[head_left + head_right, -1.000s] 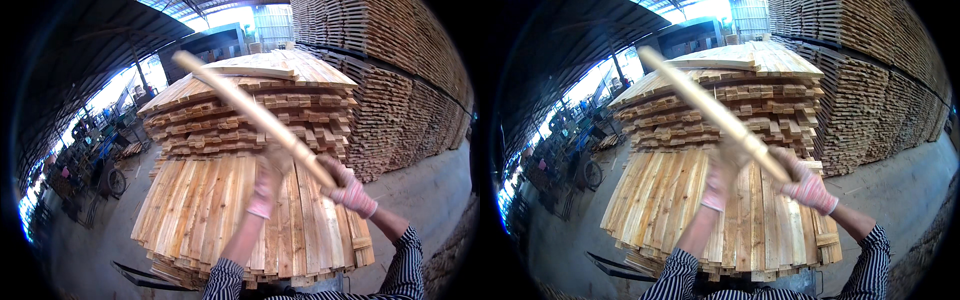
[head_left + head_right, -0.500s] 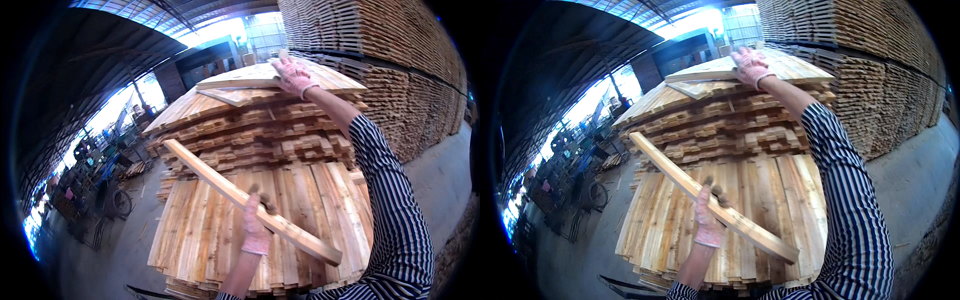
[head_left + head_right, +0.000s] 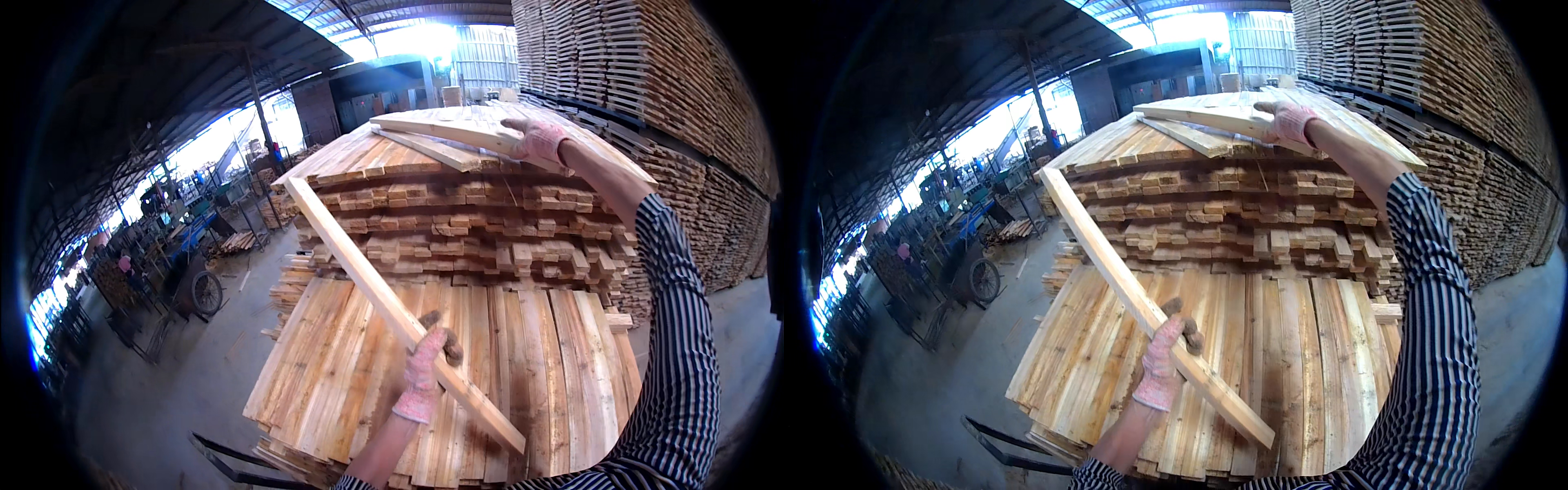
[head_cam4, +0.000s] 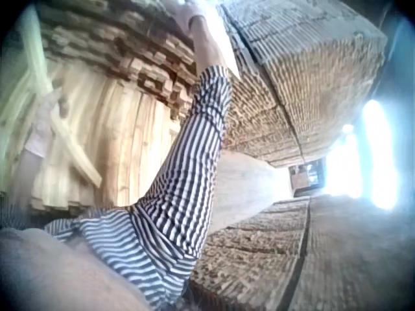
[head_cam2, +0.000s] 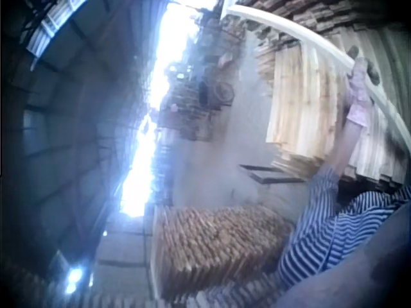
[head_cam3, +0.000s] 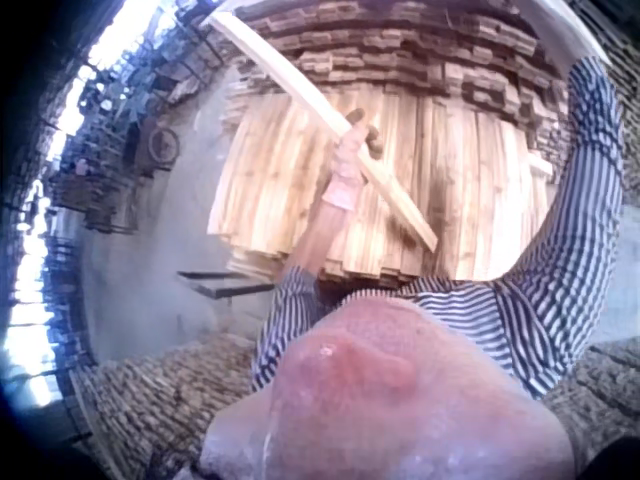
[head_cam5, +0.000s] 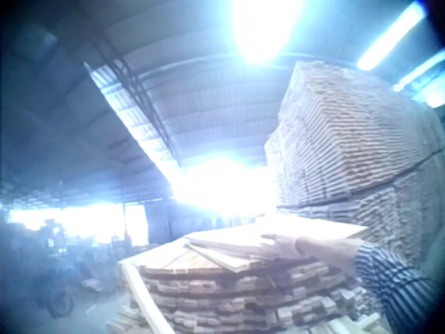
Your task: The person repeatedly picks up small wooden planks from a large pile and places them onto a growing stack. They use both hands to handle the planks, aligning them as they build the stack higher. The task continues throughout the clip with the person moving between the source pile and the stack.
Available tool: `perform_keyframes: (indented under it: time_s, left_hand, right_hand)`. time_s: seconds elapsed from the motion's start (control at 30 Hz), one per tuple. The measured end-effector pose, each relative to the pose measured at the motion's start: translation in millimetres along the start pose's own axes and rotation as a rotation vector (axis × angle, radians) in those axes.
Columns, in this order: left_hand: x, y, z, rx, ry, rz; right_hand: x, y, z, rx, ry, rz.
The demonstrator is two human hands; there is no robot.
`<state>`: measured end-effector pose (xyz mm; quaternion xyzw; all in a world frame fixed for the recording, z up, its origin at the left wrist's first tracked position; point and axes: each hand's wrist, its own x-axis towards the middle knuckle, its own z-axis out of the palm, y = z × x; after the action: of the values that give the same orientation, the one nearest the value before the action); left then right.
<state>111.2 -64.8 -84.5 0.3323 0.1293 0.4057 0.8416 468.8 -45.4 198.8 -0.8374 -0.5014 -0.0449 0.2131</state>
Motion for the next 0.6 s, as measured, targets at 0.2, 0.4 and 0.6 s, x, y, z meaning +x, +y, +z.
perform_keyframes:
  time_s: [0.2, 0.4, 0.6]
  left_hand:
    - [20.9, 3.6, 24.1, 0.091, 0.015, -0.042]
    - [45.4, -3.7, -0.4, -0.067, 0.068, 0.236]
    - [-1.1, 12.0, 41.7, -0.398, 0.351, 0.085]
  right_hand:
    - [-98.6, 8.9, -36.3, 0.327, -0.101, -0.047]
    - [-252.3, 2.1, 19.3, 0.796, -0.331, -0.018]
    - [-331.9, 56.6, 101.8, 0.52, -0.53, -0.206]
